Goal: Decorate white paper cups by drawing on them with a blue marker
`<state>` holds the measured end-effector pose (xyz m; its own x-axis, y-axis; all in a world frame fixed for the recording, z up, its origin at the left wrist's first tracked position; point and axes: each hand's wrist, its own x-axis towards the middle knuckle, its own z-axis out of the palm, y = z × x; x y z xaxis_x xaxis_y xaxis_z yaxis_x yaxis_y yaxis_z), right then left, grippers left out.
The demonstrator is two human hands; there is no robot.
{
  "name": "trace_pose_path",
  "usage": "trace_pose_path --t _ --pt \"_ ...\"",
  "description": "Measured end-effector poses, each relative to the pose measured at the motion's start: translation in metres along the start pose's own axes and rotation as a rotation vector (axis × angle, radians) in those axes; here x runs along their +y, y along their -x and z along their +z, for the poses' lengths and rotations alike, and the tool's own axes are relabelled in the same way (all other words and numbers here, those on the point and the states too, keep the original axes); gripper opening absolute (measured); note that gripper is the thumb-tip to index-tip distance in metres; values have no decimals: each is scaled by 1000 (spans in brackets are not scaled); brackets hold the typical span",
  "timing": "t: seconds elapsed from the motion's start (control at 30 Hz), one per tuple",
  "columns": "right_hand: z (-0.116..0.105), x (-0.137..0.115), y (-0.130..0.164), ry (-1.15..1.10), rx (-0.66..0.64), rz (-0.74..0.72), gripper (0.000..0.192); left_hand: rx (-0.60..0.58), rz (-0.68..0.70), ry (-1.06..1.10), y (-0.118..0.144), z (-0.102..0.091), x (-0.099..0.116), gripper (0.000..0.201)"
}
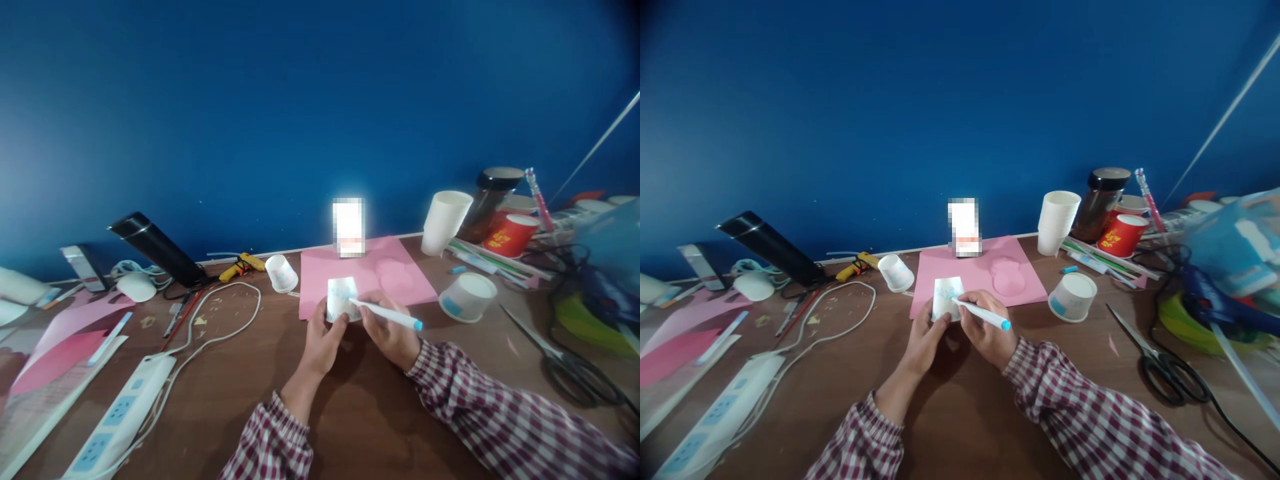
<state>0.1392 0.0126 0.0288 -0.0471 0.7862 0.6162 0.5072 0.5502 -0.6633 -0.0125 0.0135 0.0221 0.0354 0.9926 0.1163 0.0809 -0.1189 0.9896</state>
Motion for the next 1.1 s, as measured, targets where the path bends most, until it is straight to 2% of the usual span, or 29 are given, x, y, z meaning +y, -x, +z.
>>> trace_pose_path --t 1.1 --pt "-1 0 -1 12 -13 -31 7 -9 14 -12 0 -1 1 36"
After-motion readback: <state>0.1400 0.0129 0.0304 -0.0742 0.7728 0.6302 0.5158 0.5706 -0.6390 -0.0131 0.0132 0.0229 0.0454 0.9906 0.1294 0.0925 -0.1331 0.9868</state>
